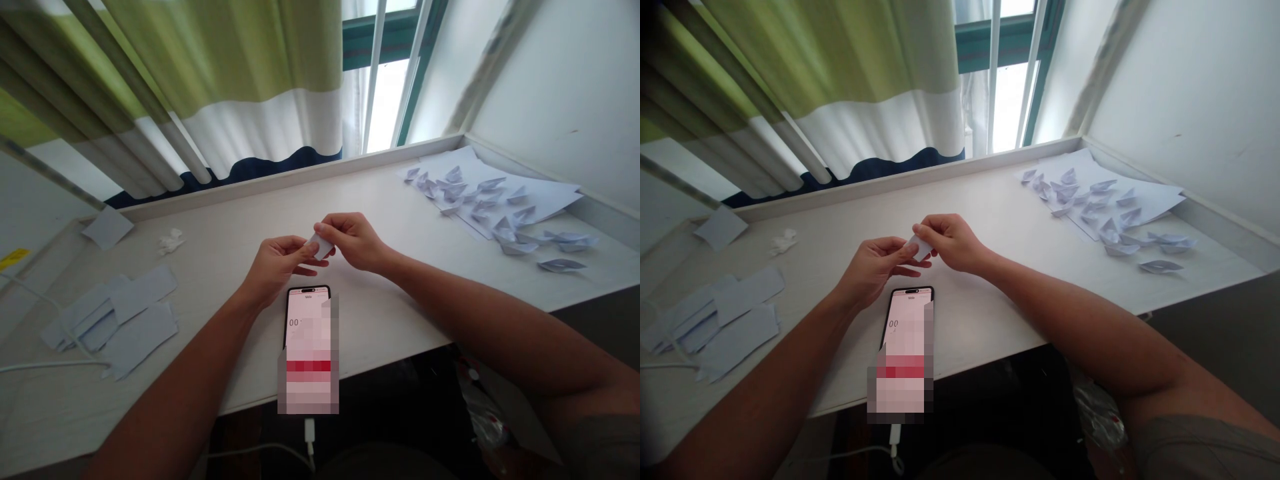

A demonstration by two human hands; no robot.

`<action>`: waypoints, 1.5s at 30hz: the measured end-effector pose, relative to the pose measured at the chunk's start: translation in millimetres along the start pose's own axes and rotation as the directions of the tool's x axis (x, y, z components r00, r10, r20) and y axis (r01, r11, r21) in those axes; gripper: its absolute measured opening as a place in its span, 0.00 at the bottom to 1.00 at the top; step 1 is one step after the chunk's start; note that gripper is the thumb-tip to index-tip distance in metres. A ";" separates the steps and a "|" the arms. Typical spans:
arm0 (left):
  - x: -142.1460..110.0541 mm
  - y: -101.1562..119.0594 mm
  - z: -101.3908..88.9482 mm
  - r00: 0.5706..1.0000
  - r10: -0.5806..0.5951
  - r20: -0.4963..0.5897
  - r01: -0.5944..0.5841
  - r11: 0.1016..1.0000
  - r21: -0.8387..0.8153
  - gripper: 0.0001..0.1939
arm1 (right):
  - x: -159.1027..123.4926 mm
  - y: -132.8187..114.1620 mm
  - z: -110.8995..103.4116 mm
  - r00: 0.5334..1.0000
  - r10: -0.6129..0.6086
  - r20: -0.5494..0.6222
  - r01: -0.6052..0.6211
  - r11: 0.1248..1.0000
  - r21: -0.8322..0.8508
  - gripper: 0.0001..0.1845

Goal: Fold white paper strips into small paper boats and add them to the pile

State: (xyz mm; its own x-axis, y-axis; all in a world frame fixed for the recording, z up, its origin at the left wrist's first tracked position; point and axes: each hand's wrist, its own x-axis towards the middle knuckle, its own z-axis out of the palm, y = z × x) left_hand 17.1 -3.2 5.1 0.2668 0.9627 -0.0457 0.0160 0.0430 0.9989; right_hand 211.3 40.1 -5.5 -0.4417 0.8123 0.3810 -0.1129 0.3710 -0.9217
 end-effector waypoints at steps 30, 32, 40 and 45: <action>2.3 -1.3 0.3 0.998 -0.068 0.018 0.068 0.997 -0.023 0.23 | -1.1 9.3 1.6 0.986 -0.149 -0.077 0.096 0.880 -0.465 0.24; 2.9 -1.3 -0.5 0.998 -0.058 0.018 0.058 0.998 -0.024 0.22 | -0.9 9.8 1.2 0.983 -0.168 -0.069 0.115 0.870 -0.480 0.22; 3.4 -4.0 1.3 0.998 -0.023 -0.054 0.021 0.999 -0.048 0.21 | -0.3 13.4 -2.5 0.999 -0.042 -0.024 0.032 0.946 -0.322 0.19; 4.5 -3.7 -4.0 0.989 -0.024 -0.147 -0.008 0.977 -0.211 0.18 | -2.1 7.1 -10.1 0.966 -0.223 0.133 0.256 0.903 -0.345 0.14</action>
State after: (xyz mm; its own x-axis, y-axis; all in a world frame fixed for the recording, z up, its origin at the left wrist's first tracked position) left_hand 14.4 2.0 1.3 0.1217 0.9902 -0.0686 -0.1901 0.0911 0.9775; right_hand 220.4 45.6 -12.1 -0.5196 0.6421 0.5636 0.0925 0.6981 -0.7100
